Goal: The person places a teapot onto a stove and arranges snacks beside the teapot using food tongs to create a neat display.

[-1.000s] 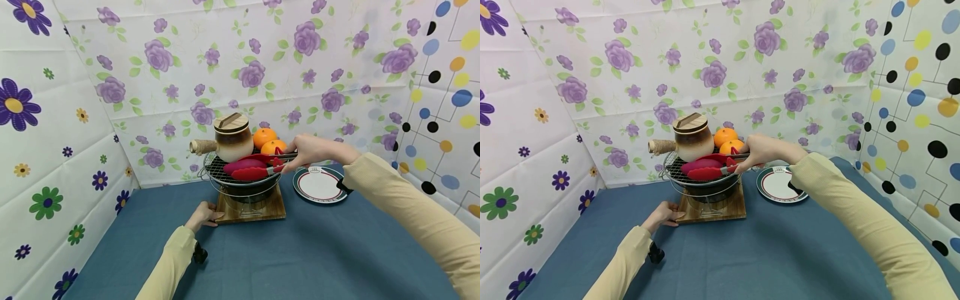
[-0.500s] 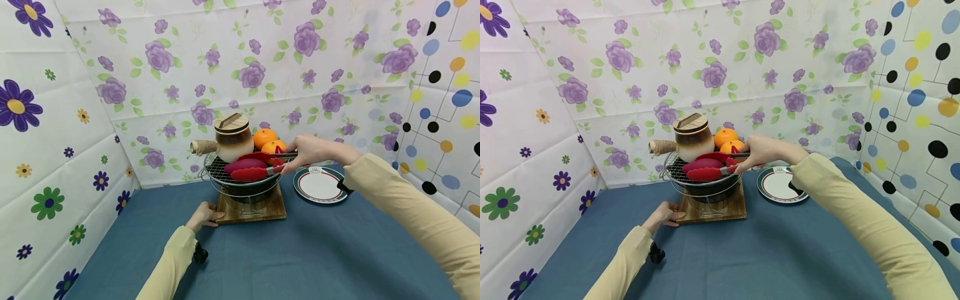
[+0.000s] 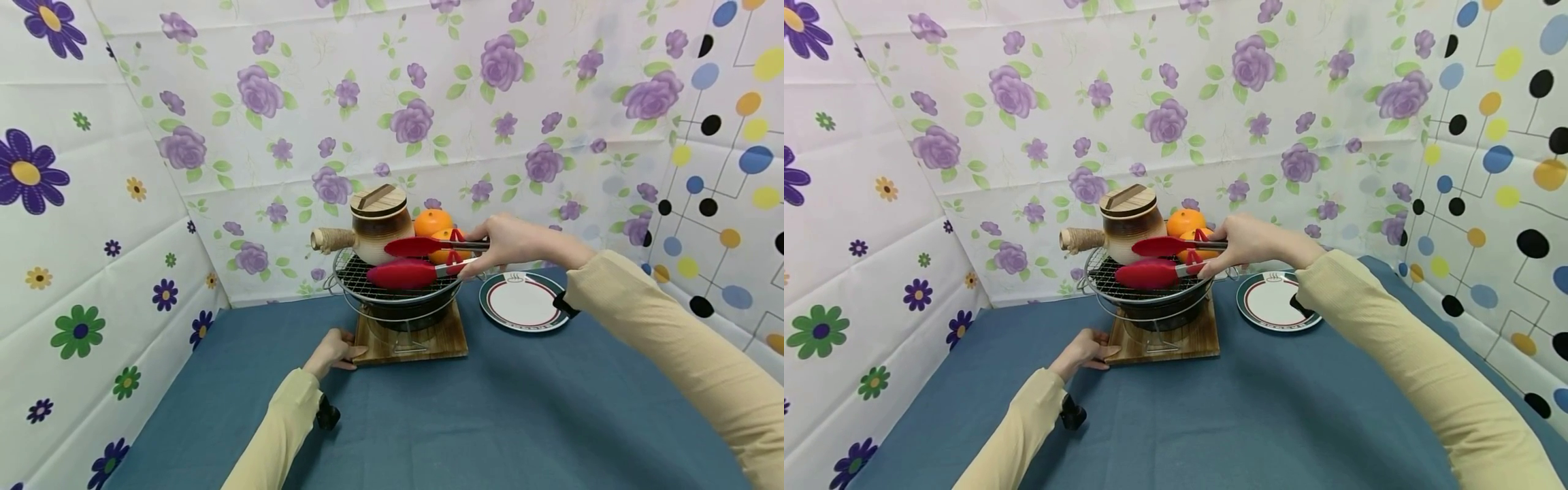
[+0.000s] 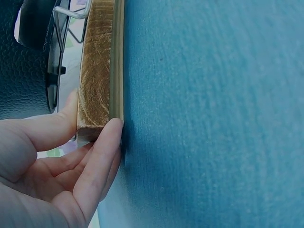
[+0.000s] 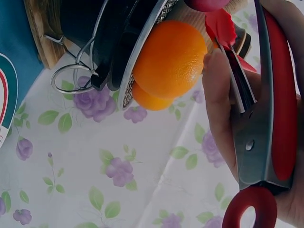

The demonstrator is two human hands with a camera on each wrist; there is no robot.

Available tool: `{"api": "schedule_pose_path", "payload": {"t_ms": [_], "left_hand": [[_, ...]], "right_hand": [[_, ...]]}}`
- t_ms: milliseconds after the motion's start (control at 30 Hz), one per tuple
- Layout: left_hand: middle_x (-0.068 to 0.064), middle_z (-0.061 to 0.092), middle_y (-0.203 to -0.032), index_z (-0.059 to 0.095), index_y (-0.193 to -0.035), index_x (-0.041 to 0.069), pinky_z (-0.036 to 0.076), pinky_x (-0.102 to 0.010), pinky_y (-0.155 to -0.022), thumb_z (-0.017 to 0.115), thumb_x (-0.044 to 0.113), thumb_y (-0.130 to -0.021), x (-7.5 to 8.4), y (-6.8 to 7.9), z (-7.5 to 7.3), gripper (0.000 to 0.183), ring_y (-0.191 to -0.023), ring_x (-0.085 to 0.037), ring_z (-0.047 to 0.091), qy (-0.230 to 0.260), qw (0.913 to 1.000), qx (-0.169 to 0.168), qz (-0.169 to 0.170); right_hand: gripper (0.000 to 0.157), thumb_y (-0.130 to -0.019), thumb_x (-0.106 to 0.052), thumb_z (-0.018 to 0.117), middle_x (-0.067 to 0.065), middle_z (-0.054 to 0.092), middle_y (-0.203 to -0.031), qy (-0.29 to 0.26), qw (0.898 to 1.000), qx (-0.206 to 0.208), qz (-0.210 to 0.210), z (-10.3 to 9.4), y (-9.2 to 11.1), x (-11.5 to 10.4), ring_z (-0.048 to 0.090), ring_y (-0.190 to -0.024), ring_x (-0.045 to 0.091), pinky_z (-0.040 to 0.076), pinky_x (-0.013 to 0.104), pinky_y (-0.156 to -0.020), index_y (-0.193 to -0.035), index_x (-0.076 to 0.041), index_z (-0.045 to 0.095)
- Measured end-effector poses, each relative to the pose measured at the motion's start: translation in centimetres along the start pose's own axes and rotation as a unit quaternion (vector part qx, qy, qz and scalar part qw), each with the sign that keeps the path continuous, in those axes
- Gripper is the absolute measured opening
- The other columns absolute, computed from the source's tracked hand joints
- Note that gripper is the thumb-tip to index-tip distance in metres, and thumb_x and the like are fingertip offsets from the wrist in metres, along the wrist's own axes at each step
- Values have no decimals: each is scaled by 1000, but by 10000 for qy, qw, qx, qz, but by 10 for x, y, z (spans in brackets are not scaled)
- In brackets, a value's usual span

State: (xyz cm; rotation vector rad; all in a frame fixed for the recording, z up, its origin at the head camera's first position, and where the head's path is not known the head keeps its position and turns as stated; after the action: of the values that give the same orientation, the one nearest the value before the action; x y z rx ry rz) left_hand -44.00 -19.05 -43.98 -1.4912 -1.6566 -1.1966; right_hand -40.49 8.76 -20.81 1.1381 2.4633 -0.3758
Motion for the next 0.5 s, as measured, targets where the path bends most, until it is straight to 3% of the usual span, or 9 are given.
{"api": "schedule_pose_path", "payload": {"t_ms": [133, 367, 500], "left_hand": [[-31, 46, -112, 39, -121, -19, 55, -36, -61, 65, -1, -82, 0, 0, 1, 50, -84, -31, 57, -26, 10000, -6, 23], [-34, 43, -115, 37, -122, -19, 55, -36, -61, 62, -4, -84, -1, 0, 1, 49, -88, -34, 56, 3, 10000, -7, 19], [-34, 42, -115, 36, -122, -20, 55, -36, -62, 63, -3, -84, -1, 0, 0, 50, -87, -34, 57, 6, 10000, -12, 37]], "right_hand": [[75, -69, -48, 74, 2, 60, -67, 75, 9993, 334, -121, -8, 1, -2, 51, -46, 18, 49, 32, -48, -123, 0, 55], [49, -70, -46, 75, 4, 47, -63, 293, 9911, 1186, -534, -23, 11, -10, 45, -48, 17, 39, 28, -44, -102, -10, 65], [48, -71, -42, 76, 4, 47, -66, 363, 9837, 1618, -696, -29, 21, -11, 44, -56, 18, 37, 29, -47, -102, -8, 64]]}}
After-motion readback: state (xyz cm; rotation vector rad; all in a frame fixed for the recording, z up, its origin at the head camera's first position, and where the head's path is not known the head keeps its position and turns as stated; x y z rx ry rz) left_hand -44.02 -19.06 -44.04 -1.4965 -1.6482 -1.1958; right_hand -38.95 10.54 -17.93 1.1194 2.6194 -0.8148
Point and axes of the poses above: each hand's wrist, its own y-axis away from the middle knuckle, its own z-axis out of the palm, x = y × z, the point moved 10 cm from there along -y, towards the middle knuckle
